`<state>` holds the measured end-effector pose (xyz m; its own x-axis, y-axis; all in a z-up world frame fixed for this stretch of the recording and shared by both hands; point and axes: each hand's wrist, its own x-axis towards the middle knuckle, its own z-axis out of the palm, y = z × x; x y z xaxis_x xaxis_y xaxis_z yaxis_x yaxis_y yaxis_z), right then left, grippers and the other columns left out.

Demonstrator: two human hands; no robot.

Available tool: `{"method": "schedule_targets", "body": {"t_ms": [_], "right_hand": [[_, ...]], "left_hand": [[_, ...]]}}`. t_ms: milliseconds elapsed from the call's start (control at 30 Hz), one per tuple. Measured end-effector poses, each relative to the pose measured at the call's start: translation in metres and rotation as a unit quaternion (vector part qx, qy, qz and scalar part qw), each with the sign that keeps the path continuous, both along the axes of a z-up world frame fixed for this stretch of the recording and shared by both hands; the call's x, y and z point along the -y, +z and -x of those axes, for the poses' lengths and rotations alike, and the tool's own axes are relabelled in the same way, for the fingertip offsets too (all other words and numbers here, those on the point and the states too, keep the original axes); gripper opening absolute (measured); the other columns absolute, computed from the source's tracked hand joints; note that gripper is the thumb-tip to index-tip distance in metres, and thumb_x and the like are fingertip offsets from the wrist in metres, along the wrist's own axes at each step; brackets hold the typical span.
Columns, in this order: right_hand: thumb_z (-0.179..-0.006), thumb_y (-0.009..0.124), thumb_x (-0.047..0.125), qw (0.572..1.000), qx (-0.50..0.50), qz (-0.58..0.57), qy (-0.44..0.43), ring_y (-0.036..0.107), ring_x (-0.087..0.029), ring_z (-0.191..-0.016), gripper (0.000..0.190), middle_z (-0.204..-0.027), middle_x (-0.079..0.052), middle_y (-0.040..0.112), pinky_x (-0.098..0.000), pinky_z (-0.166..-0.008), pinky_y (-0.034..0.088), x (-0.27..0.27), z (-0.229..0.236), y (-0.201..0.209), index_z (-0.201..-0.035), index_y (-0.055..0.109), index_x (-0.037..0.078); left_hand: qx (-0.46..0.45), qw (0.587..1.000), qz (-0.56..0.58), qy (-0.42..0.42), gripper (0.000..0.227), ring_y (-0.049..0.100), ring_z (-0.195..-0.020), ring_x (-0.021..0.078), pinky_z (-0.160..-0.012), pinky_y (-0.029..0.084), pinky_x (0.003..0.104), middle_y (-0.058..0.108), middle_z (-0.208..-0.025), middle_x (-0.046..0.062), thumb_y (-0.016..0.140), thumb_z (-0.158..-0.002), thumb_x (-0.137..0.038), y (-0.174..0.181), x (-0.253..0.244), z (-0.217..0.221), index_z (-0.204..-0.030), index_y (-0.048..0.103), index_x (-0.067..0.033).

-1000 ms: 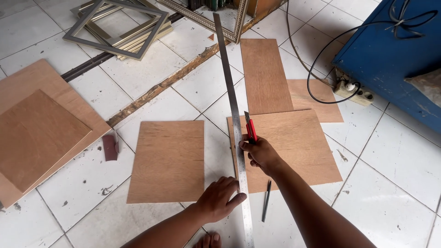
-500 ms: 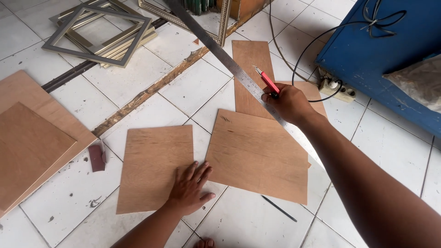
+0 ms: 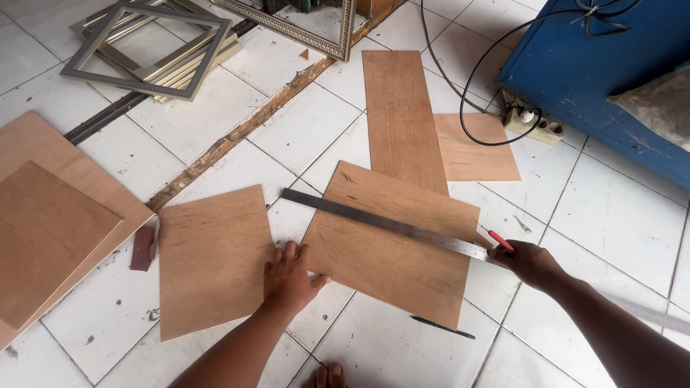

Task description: Measuring, marking, and cutting thin plywood boards using a metal ruler, pencil, and utility knife on a workshop floor.

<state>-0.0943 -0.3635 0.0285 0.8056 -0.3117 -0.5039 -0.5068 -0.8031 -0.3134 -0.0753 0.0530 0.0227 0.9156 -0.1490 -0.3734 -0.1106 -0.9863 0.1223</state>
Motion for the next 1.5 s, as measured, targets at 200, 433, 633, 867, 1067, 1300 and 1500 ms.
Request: {"method": "schedule_targets", "body": {"t_ms": [200, 433, 633, 867, 1067, 1300, 1500], "right_hand": [[-0.075, 0.057, 0.05, 1.0, -0.016, 0.02, 0.006, 0.064, -0.035, -0.088, 0.045, -0.082, -0.017, 0.069, -0.0398, -0.081, 0.048, 0.027, 0.023, -0.012, -0.093, 0.069, 0.011], [-0.077, 0.062, 0.035, 0.993, 0.095, 0.064, 0.015, 0.064, -0.03, -0.086, 0.031, -0.085, -0.013, 0.067, -0.0399, -0.079, 0.049, 0.041, 0.03, -0.021, -0.103, 0.066, 0.018], [-0.075, 0.063, 0.028, 0.99, 0.094, 0.007, 0.107, 0.064, -0.028, -0.086, 0.036, -0.085, -0.013, 0.065, -0.0407, -0.078, 0.05, -0.036, 0.029, 0.009, -0.109, 0.058, 0.016], [-0.081, 0.058, 0.026, 0.953, 0.03, -0.083, 0.291, 0.063, -0.028, -0.086, 0.03, -0.088, -0.012, 0.063, -0.0395, -0.076, 0.051, -0.124, 0.039, 0.024, -0.106, 0.058, 0.012], [-0.078, 0.058, 0.024, 0.936, 0.072, 0.101, 0.328, 0.058, -0.023, -0.093, 0.029, -0.097, -0.005, 0.058, -0.0383, -0.077, 0.05, -0.135, 0.042, 0.038, -0.106, 0.055, 0.017], [-0.075, 0.045, 0.01, 0.932, 0.06, 0.155, 0.323, 0.065, -0.022, -0.074, 0.029, -0.079, -0.003, 0.06, -0.0344, -0.063, 0.056, -0.105, 0.041, 0.01, -0.102, 0.05, 0.017], [-0.074, 0.042, 0.01, 0.963, 0.106, 0.144, 0.203, 0.066, -0.027, -0.069, 0.021, -0.078, -0.007, 0.06, -0.0359, -0.058, 0.055, -0.052, 0.01, -0.041, -0.091, 0.055, 0.014]], "left_hand": [[0.036, 0.998, 0.006, 0.057, 0.053, 0.053, -0.095, 0.0221, -0.065, 0.047, 0.032, 0.047, -0.099, 0.006, 0.054, -0.074, -0.053, -0.001, 0.015, -0.003, -0.109, 0.048, -0.0138], [0.074, 0.985, 0.032, 0.155, 0.048, 0.045, -0.102, 0.0261, -0.07, 0.045, 0.038, 0.043, -0.111, 0.01, 0.05, -0.081, -0.043, -0.02, 0.013, -0.006, -0.116, 0.041, -0.0114], [0.084, 0.996, 0.022, 0.028, 0.047, 0.034, -0.117, 0.0277, -0.082, 0.039, 0.04, 0.035, -0.126, 0.01, 0.05, -0.084, -0.036, -0.003, 0.014, -0.005, -0.123, 0.038, -0.0127], [0.068, 0.991, 0.058, -0.101, 0.047, 0.021, -0.128, 0.0315, -0.094, 0.027, 0.046, 0.025, -0.138, 0.011, 0.046, -0.086, -0.029, 0.005, 0.034, 0.0, -0.129, 0.035, -0.0138], [0.048, 0.989, 0.036, -0.132, 0.056, 0.009, -0.132, 0.0357, -0.097, 0.021, 0.051, 0.011, -0.145, 0.011, 0.047, -0.085, -0.032, 0.011, 0.029, -0.003, -0.135, 0.026, -0.0169], [0.053, 0.993, 0.08, -0.063, 0.057, 0.014, -0.131, 0.0349, -0.098, 0.023, 0.053, 0.016, -0.143, 0.01, 0.05, -0.083, -0.032, -0.003, 0.019, -0.004, -0.134, 0.029, -0.0171], [0.085, 0.96, 0.159, 0.212, 0.057, 0.027, -0.125, 0.0269, -0.091, 0.036, 0.043, 0.025, -0.137, 0.008, 0.049, -0.082, -0.029, -0.024, 0.001, -0.033, -0.132, 0.026, -0.0167]]}}
